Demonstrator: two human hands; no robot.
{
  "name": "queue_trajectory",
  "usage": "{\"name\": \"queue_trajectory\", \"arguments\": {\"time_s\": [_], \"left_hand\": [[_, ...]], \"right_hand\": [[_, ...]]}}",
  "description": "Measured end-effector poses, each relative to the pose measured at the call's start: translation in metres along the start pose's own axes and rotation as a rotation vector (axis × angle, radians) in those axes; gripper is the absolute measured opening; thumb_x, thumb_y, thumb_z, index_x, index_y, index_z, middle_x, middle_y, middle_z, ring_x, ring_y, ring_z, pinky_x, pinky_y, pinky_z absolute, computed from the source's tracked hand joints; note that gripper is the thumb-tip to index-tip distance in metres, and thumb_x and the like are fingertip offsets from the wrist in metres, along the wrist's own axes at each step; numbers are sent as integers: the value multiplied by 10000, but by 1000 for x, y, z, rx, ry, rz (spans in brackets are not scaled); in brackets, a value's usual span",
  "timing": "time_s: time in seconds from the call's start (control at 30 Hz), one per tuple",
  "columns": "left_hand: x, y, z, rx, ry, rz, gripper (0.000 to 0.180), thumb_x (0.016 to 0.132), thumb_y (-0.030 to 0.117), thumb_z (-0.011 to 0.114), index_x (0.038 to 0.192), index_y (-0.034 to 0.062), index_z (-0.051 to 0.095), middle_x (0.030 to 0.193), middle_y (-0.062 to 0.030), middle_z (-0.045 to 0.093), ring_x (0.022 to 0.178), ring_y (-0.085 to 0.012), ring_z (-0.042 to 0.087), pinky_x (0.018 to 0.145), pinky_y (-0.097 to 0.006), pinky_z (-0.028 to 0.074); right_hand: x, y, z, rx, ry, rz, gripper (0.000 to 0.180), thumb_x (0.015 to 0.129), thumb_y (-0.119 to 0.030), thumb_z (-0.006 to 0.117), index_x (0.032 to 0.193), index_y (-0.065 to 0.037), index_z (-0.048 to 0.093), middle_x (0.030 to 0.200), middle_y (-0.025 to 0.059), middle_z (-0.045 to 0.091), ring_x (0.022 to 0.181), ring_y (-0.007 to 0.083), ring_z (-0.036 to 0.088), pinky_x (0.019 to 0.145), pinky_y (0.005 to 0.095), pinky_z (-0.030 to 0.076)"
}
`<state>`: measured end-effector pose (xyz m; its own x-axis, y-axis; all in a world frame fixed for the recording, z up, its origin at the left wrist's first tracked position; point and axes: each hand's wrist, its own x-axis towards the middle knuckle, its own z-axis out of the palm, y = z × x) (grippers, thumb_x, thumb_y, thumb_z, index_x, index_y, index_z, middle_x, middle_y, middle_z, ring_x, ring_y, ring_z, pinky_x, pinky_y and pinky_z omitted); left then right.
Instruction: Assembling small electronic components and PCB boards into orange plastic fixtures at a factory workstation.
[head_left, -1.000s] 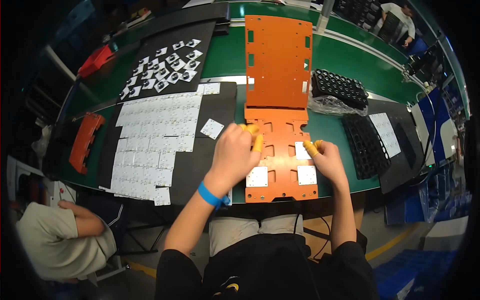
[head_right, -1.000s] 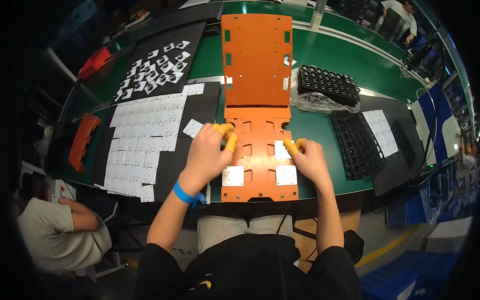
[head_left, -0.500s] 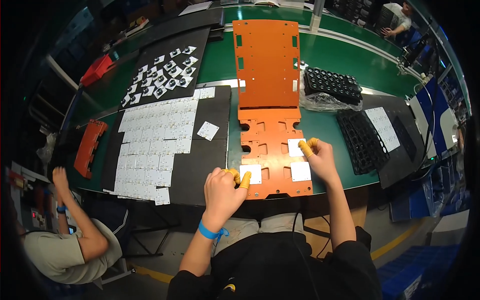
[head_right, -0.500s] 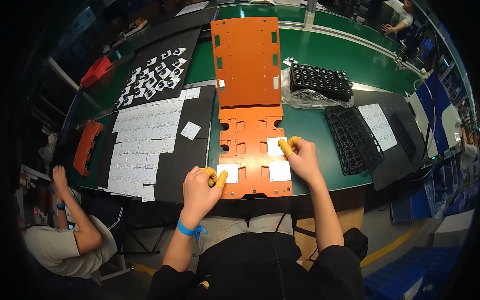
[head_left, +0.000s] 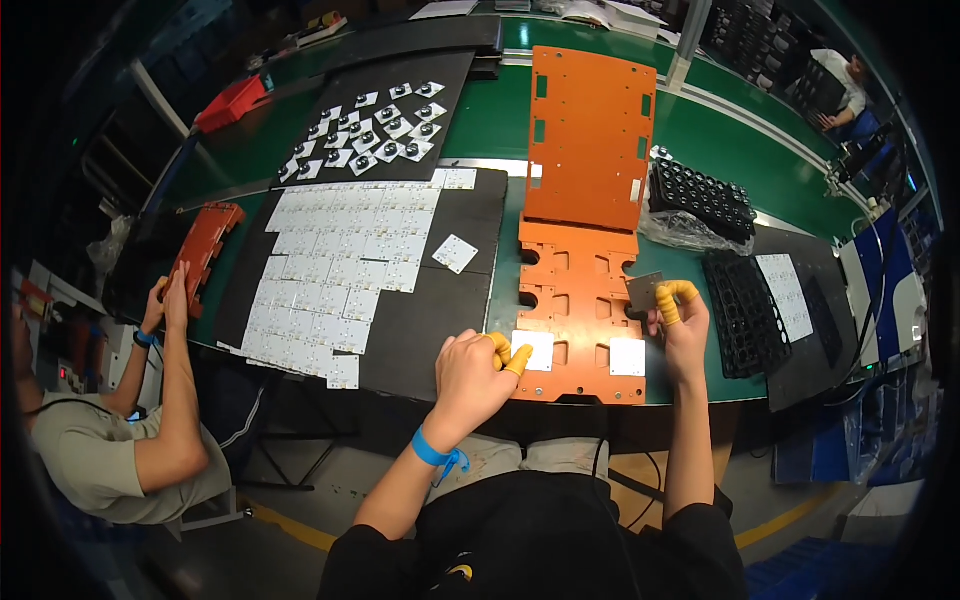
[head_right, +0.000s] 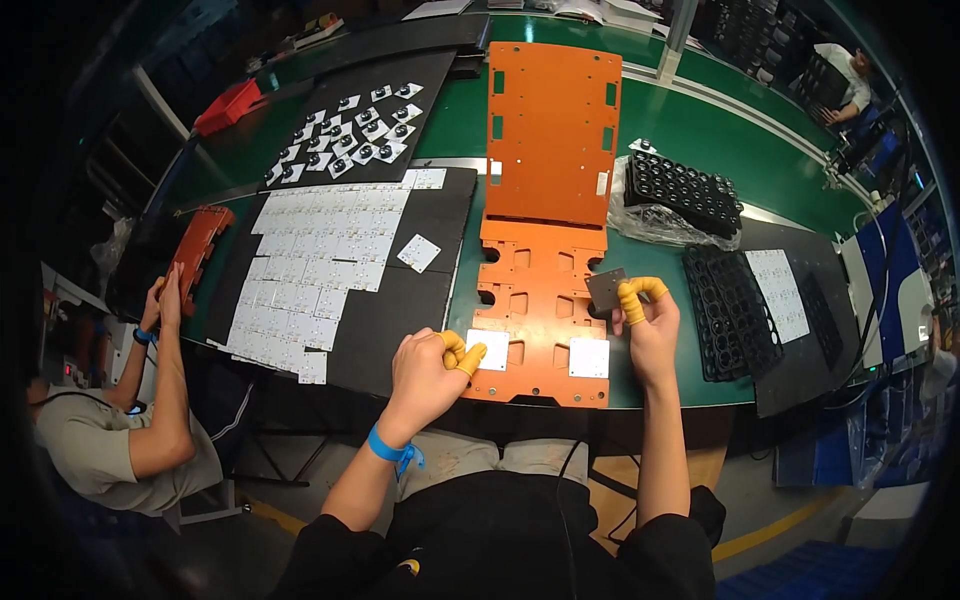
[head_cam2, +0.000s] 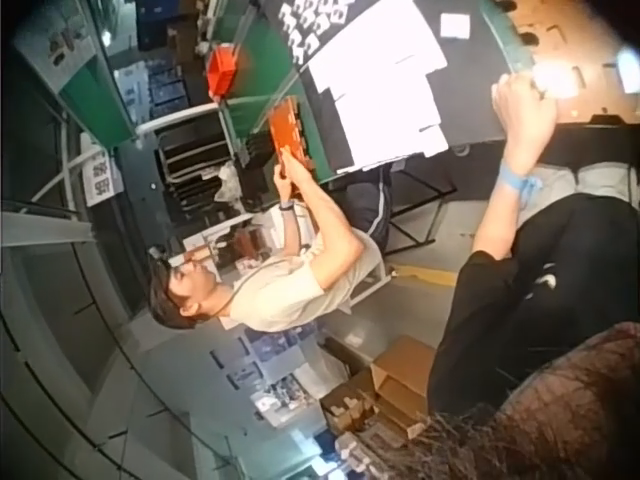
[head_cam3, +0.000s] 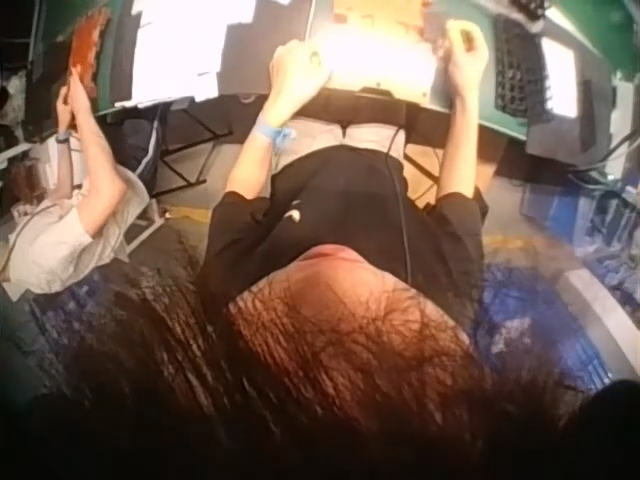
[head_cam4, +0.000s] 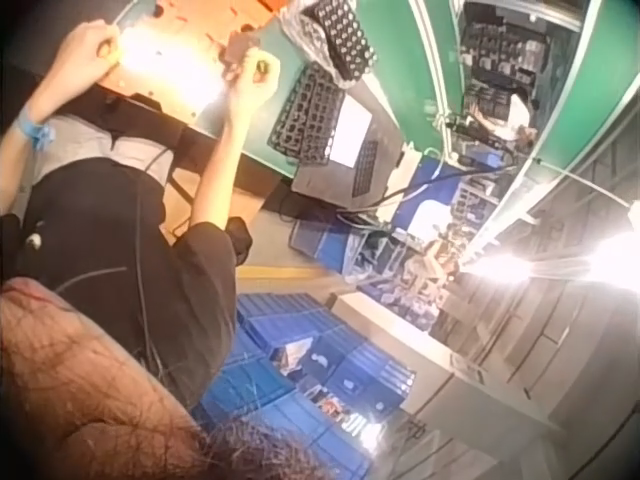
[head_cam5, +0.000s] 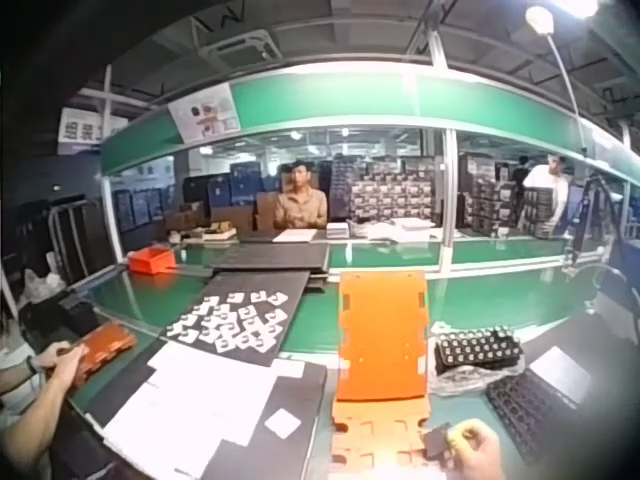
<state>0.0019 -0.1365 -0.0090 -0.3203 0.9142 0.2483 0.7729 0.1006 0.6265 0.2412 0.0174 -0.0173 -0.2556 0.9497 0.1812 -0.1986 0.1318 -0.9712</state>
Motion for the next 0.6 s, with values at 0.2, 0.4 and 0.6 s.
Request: {"name": "queue_trajectory", "arguments": {"time_s": [0.2, 0.4, 0.6], "left_hand": [[2, -5, 1, 5, -15, 39, 310, 789, 294, 742, 639, 59, 605, 581, -70, 560, 640, -266, 544, 623, -391, 375], [1, -5, 4, -20, 62, 79, 277, 780, 243, 735, 625, 68, 586, 568, -65, 535, 620, -268, 528, 604, -392, 358], [-1, -8, 4, -74, 112, 134, 258, 729, 224, 764, 614, 61, 601, 541, -62, 514, 583, -245, 484, 580, -379, 322]], "right_hand": [[28, -31, 29, -80, -171, -116, 91, 939, -51, 605, 1005, -5, 561, 844, 59, 587, 686, 120, 562, 611, 251, 476], [70, -61, 88, -189, -349, -141, 100, 926, -15, 596, 1014, 29, 580, 887, 69, 627, 756, 121, 612, 668, 262, 521], [111, -53, 156, -422, -442, -211, 130, 890, -24, 654, 981, 54, 604, 885, 72, 651, 808, 136, 654, 720, 277, 555]]}}
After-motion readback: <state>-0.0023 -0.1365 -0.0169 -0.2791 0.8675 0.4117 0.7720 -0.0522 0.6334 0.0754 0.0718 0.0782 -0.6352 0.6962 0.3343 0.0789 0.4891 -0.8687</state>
